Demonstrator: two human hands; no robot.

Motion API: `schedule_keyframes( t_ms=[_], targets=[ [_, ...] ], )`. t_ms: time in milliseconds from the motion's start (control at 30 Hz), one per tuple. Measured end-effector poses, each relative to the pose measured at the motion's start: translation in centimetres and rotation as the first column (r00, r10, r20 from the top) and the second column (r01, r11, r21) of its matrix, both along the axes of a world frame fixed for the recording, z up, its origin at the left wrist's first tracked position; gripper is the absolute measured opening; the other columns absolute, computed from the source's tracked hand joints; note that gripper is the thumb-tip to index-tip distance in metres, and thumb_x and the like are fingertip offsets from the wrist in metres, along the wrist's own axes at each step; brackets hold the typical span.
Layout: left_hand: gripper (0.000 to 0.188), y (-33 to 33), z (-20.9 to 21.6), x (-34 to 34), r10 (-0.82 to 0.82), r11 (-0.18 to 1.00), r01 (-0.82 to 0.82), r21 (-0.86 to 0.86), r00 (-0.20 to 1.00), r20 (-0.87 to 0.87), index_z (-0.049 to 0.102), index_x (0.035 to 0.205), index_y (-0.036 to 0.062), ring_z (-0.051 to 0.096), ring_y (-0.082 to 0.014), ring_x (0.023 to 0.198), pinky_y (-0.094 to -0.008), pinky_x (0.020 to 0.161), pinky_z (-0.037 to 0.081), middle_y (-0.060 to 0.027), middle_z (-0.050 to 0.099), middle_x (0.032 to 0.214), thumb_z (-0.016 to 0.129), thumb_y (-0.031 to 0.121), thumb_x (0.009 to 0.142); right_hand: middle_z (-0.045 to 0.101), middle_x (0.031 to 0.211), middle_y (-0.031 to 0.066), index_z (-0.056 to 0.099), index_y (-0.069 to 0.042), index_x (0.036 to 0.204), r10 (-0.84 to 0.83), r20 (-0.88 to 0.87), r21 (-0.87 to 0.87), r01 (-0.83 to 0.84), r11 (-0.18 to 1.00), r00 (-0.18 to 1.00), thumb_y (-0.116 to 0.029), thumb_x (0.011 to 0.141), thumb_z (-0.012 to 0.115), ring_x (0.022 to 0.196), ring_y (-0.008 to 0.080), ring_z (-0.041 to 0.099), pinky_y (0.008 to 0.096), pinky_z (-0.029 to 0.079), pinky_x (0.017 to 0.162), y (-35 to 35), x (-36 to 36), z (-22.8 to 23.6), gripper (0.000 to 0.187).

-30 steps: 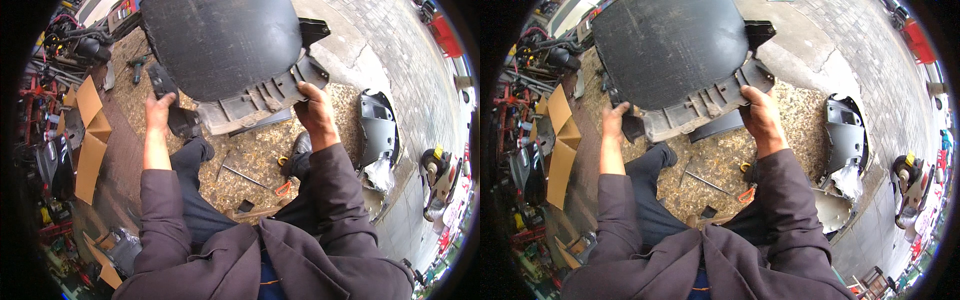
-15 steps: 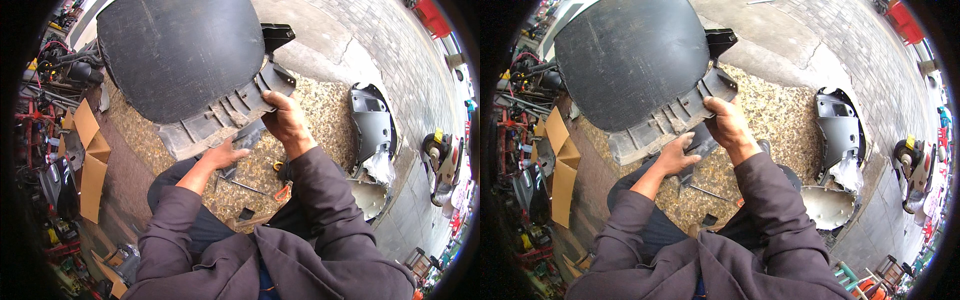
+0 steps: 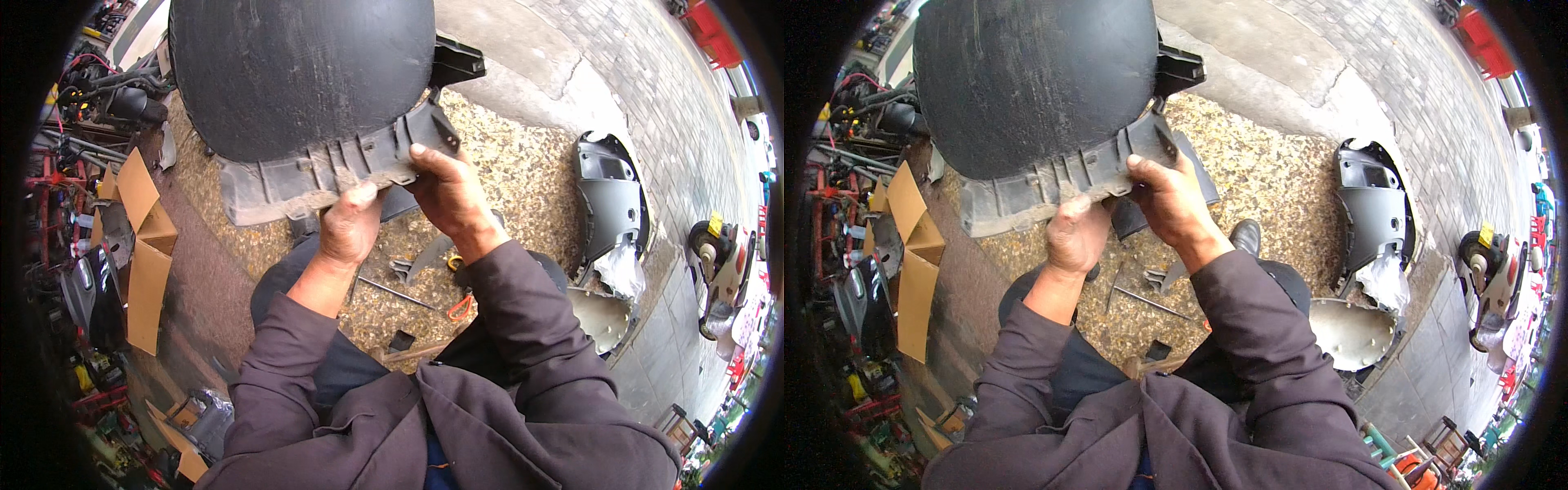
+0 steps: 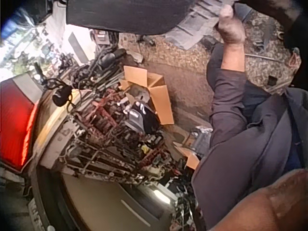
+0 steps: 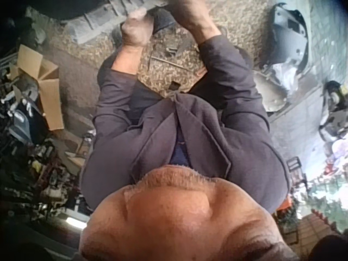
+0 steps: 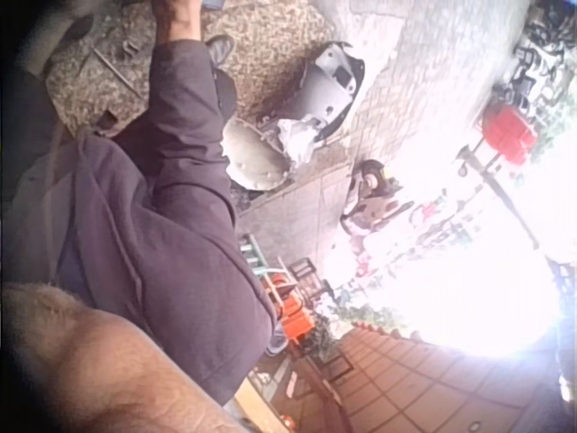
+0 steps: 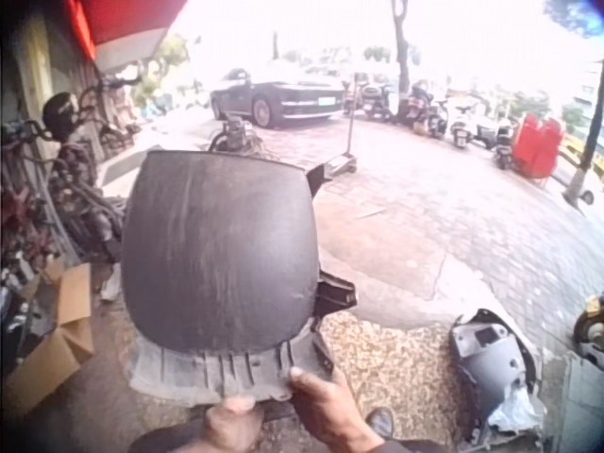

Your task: The person uses a cordless drill to remove fasteners from a moped's bodywork, then detaches and separates plastic panels by hand. The removed parts are placed on the floor and a cardboard box.

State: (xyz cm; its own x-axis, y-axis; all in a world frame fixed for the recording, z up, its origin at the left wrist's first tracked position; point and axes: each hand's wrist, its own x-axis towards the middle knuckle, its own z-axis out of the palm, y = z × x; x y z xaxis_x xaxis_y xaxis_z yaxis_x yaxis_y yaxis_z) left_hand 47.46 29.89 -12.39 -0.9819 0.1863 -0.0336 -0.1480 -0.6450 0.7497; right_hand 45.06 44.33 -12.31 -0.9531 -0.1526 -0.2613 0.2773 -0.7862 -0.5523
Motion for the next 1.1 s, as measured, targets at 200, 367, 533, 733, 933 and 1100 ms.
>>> schedule_keyframes(
  t_ms=[200,367,533,733,933,1100],
  targets=[
    [0.061,-2.2,1.2,-0.2,-0.014,1.000,0.013,0.026,0.998,0.055,0.046,0.133,0.0011,0.044,-0.0268,0.131,-0.0440,0.116,0.025,-0.0108,0.051,0.136,0.062,0.021,0.078,0.064,0.106,0.0135,0.053,0.004,0.119,0.079,0.087,0.247,-0.098,0.964,0.993,-0.016,0.092,0.059,0.091,0.0242,0.067,0.0371,0.058,0.073,0.6,-1.2,0.9,0.034],
    [0.057,-2.5,0.3,0.4,-0.064,0.993,0.049,0.107,0.989,0.135,0.048,0.131,-0.0024,0.045,-0.0281,0.130,-0.0422,0.116,0.027,-0.0122,0.052,0.135,0.060,0.016,0.078,0.066,0.097,0.0121,0.056,0.004,0.114,0.137,0.123,0.357,-0.172,0.918,0.983,-0.015,0.090,0.063,0.078,0.0200,0.066,0.0318,0.055,0.059,0.6,-1.3,0.8,0.033],
    [0.057,-3.2,-0.5,0.6,-0.075,0.991,0.059,0.122,0.989,0.130,0.047,0.131,-0.0049,0.045,-0.0292,0.130,-0.0426,0.117,0.027,-0.0135,0.052,0.135,0.059,0.014,0.078,0.065,0.082,0.0097,0.060,0.004,0.105,0.107,0.130,0.520,-0.160,0.839,0.986,-0.012,0.088,0.062,0.061,0.0160,0.062,0.0301,0.050,0.047,0.5,-1.5,0.6,0.023],
    [0.057,-3.1,-0.4,0.4,-0.061,0.995,0.051,0.084,0.991,0.122,0.047,0.131,-0.0055,0.044,-0.0298,0.131,-0.0435,0.117,0.027,-0.0145,0.051,0.136,0.059,0.013,0.078,0.065,0.080,0.0105,0.060,0.005,0.104,0.082,0.159,0.534,-0.156,0.831,0.984,-0.011,0.087,0.063,0.061,0.0167,0.062,0.0304,0.050,0.047,0.4,-1.5,0.9,0.023],
    [0.058,-2.5,0.3,0.2,-0.021,0.999,0.018,0.027,0.992,0.122,0.047,0.131,-0.0046,0.044,-0.0302,0.131,-0.0448,0.116,0.027,-0.0144,0.051,0.136,0.058,0.011,0.077,0.067,0.084,0.0131,0.061,0.006,0.104,0.186,0.147,0.605,-0.237,0.760,0.972,-0.016,0.080,0.073,0.064,0.0185,0.063,0.0297,0.050,0.049,1.6,-2.2,1.8,0.034],
    [0.044,-2.0,0.4,0.4,-0.070,0.990,0.059,0.127,0.994,0.085,0.052,0.122,-0.0103,0.048,-0.0305,0.128,-0.0445,0.114,0.030,-0.0175,0.055,0.130,0.052,0.007,0.081,0.067,0.076,0.0099,0.065,0.004,0.096,0.187,0.161,0.693,-0.246,0.678,0.969,-0.017,0.077,0.078,0.057,0.0152,0.059,0.0281,0.044,0.045,1.6,-2.2,2.1,0.032]
  ],
)
